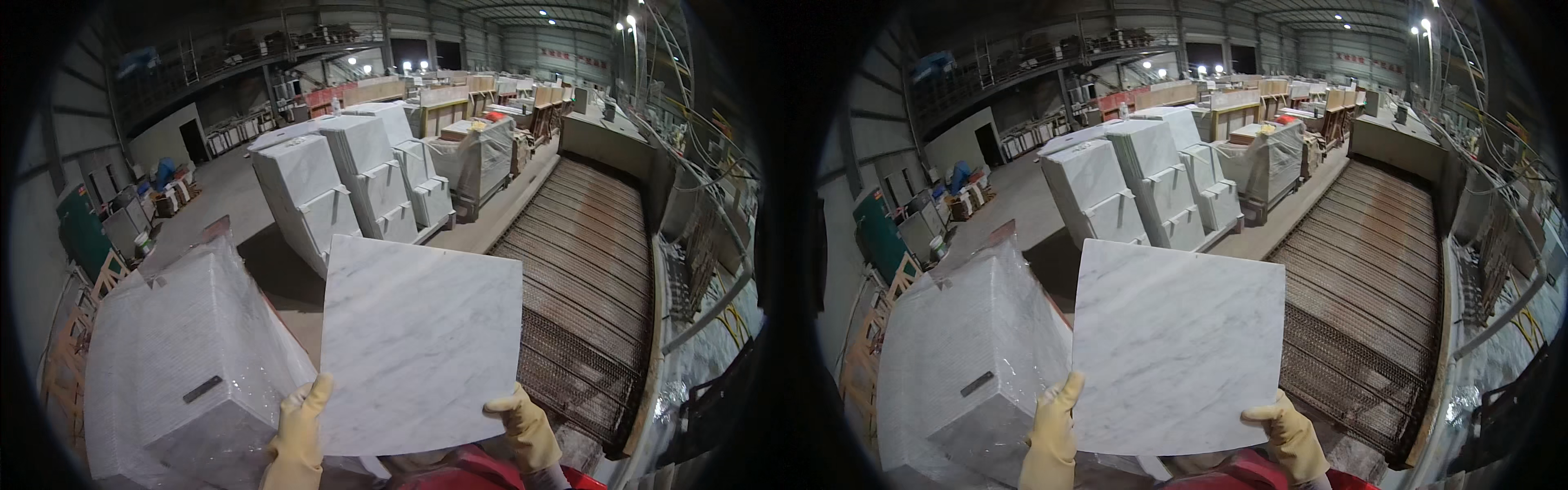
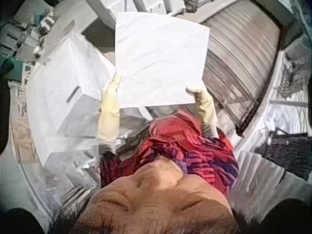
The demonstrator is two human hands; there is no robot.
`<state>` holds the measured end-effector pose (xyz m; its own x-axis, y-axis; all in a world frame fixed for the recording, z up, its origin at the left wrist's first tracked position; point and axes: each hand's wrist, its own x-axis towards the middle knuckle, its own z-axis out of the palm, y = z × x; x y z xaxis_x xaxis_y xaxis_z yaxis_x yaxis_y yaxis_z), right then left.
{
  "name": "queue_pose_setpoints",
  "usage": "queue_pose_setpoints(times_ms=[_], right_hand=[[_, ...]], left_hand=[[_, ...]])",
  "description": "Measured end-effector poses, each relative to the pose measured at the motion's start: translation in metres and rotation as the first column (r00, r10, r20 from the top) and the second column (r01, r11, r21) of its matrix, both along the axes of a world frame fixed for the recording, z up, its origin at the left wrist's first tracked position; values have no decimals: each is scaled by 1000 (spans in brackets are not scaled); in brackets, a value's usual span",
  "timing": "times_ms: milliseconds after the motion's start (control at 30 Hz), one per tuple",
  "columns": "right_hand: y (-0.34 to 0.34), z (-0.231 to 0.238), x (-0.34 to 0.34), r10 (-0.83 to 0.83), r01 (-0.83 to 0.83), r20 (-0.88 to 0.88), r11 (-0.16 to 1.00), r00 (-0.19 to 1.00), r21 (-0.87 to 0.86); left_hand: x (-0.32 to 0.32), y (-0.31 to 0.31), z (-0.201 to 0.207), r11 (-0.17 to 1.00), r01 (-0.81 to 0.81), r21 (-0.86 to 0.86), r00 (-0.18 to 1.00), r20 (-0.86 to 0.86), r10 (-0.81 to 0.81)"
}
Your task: The person unwraps a stack of white tiles using a utility knife, then places them one by one onto a moving conveyor belt. The person handles the tiles with gloved hands and arranges them in a grid pattern on the belt.
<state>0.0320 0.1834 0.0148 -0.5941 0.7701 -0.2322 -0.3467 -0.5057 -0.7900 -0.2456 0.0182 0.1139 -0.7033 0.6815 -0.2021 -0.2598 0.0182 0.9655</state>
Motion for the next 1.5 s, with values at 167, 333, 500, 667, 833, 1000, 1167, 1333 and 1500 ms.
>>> queue_pose_setpoints(times_ms=[167, 333, 500, 667, 833, 1000, 1167, 1333, 1500], right_hand=[[14, -25, 66, -67, 66, 90, 998, 994, 11], [28, -41, 116, -95, 122, 161, 978, 982, -168], [34, -55, 168, -227, 268, 192, 937, 955, -223], [29, -58, 205, -316, 384, 272, 889, 909, -251], [25, -60, 222, -387, 468, 300, 840, 872, -274], [20, -62, 240, -450, 549, 352, 791, 821, -271], [24, -44, 243, -506, 674, 492, 691, 708, -259], [30, -54, 262, -515, 713, 561, 669, 648, -209], [31, -96, 296, -500, 715, 556, 642, 664, -277]], left_hand=[[43, 51, -36, 997, 61, -38, 977, 207, -52], [75, 90, -78, 967, 230, -107, 962, 178, -209], [121, 138, -90, 918, 390, -71, 914, 148, -377], [153, 178, -95, 858, 508, -83, 857, 153, -492], [175, 202, -111, 817, 570, -87, 812, 210, -544], [193, 225, -130, 786, 608, -108, 780, 265, -567], [208, 242, -166, 775, 614, -150, 774, 308, -553], [232, 266, -202, 705, 619, -347, 784, 329, -526], [264, 289, -206, 587, 616, -525, 773, 261, -578]])
